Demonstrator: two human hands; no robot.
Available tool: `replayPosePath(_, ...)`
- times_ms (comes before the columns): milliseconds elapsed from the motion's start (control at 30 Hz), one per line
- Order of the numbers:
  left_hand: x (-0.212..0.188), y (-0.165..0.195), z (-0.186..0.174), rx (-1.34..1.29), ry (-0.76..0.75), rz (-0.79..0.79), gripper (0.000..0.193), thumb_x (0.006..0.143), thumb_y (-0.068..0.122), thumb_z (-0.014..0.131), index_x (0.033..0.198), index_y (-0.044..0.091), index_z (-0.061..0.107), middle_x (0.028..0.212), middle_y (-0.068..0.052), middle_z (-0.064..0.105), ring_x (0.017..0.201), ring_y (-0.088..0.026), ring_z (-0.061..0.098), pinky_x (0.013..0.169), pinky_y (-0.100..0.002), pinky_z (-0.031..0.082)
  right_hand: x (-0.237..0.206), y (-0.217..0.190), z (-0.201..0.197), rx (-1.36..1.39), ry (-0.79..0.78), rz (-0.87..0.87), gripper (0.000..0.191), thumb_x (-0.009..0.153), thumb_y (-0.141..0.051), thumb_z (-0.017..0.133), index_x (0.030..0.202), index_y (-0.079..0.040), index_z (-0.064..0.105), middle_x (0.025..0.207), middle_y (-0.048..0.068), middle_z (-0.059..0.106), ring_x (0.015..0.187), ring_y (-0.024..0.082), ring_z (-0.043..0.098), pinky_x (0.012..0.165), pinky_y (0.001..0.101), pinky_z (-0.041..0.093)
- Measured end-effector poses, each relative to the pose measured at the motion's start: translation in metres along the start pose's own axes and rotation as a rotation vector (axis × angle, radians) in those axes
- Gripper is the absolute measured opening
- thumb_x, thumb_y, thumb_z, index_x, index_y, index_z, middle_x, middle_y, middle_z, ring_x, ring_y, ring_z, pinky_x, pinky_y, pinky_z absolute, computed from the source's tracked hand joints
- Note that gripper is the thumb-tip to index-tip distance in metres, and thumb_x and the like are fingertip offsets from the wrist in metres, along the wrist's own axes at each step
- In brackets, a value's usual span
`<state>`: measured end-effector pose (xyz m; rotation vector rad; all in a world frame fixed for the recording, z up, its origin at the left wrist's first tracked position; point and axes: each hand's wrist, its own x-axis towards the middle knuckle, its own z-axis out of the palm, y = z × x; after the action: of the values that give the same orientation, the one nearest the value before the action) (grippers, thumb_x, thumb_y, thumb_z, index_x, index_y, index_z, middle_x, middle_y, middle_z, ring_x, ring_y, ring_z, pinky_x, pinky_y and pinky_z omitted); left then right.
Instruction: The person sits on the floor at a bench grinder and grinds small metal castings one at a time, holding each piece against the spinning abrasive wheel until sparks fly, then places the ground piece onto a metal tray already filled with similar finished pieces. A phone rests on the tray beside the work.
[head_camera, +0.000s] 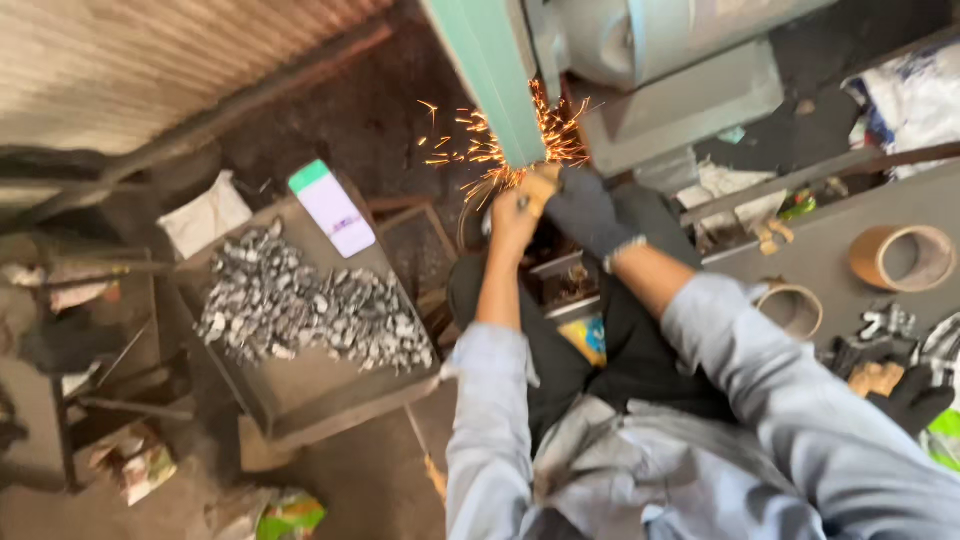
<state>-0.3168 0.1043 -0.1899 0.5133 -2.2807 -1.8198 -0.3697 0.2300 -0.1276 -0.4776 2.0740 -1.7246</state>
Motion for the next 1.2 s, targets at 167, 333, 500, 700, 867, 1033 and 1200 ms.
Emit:
replayPosePath(167,-0.016,0.006,0.005,0.183,0.163,0.248,0.016,0.089,0.009,0.07,0.104,0.008,0.076,0.099,-0.008,0.078,0.094,-0.018,0.074,0.087,-0.034,0.058,-0.021,-0.023,-0.001,-0.179,0.075,-0.044,0.036,0.094,-0.033,0.072,0.103,0.002,0.07,0.087,0.012,0.07,0.078,0.02,0.066,0.073,0.0345,0.053)
replayPosePath(333,-0.054,0.024,0.022,-0.762,0.121,-0.207,0.024,0.094,0.015,0.077,0.118,0.008,0.074,0.087,-0.001,0.068,0.067,-0.01,0.059,0.057,-0.026,0.045,-0.034,-0.034,-0.002,0.009,0.096,0.179,0.038,0.099,-0.037,0.066,0.107,0.0,0.068,0.086,0.006,0.069,0.074,0.016,0.067,0.068,0.0329,0.053)
replayPosePath(500,-0.062,0.03,0.014,-1.111,0.194,-0.438,0.026,0.101,0.025,0.072,0.116,0.005,0.065,0.089,-0.003,0.064,0.061,-0.009,0.05,0.049,-0.025,0.038,-0.041,-0.014,-0.011,0.575,-0.231,0.346,0.027,0.101,-0.03,0.058,0.11,-0.009,0.07,0.094,-0.001,0.071,0.079,0.008,0.063,0.07,0.0253,0.052)
replayPosePath(700,0.004,0.029,0.003,-0.625,0.444,-0.252,0.03,0.097,0.021,0.074,0.119,0.001,0.069,0.086,-0.005,0.065,0.064,-0.011,0.057,0.056,-0.025,0.046,0.001,0.005,0.016,1.071,-0.359,0.378,0.015,0.097,-0.02,0.066,0.104,-0.008,0.062,0.108,0.002,0.065,0.103,0.01,0.062,0.09,0.0287,0.051)
replayPosePath(867,0.011,0.022,-0.01,-0.797,0.437,-0.145,0.033,0.092,0.022,0.073,0.117,0.001,0.066,0.103,-0.008,0.072,0.082,-0.019,0.074,0.073,-0.033,0.061,0.003,0.011,0.015,0.303,-0.466,0.066,0.029,0.098,-0.026,0.069,0.107,0.0,0.057,0.105,0.009,0.058,0.1,0.012,0.054,0.09,0.0298,0.047)
replayPosePath(1033,-0.026,0.041,-0.026,0.107,0.534,0.038,0.044,0.101,0.027,0.076,0.132,-0.001,0.065,0.122,-0.021,0.072,0.105,-0.032,0.072,0.09,-0.041,0.058,-0.009,0.006,0.015,0.672,-0.442,0.285,0.039,0.098,-0.033,0.059,0.127,-0.008,0.065,0.127,0.002,0.067,0.113,0.007,0.06,0.097,0.0246,0.047)
replayPosePath(1200,-0.074,0.057,-0.009,0.565,0.205,-0.12,0.063,0.101,0.035,0.066,0.151,0.003,0.045,0.122,-0.031,0.066,0.105,-0.047,0.067,0.09,-0.052,0.053,-0.03,0.003,0.01,0.349,-0.496,0.553,0.035,0.097,-0.024,0.065,0.119,0.002,0.071,0.112,0.008,0.074,0.098,0.015,0.067,0.084,0.0329,0.055)
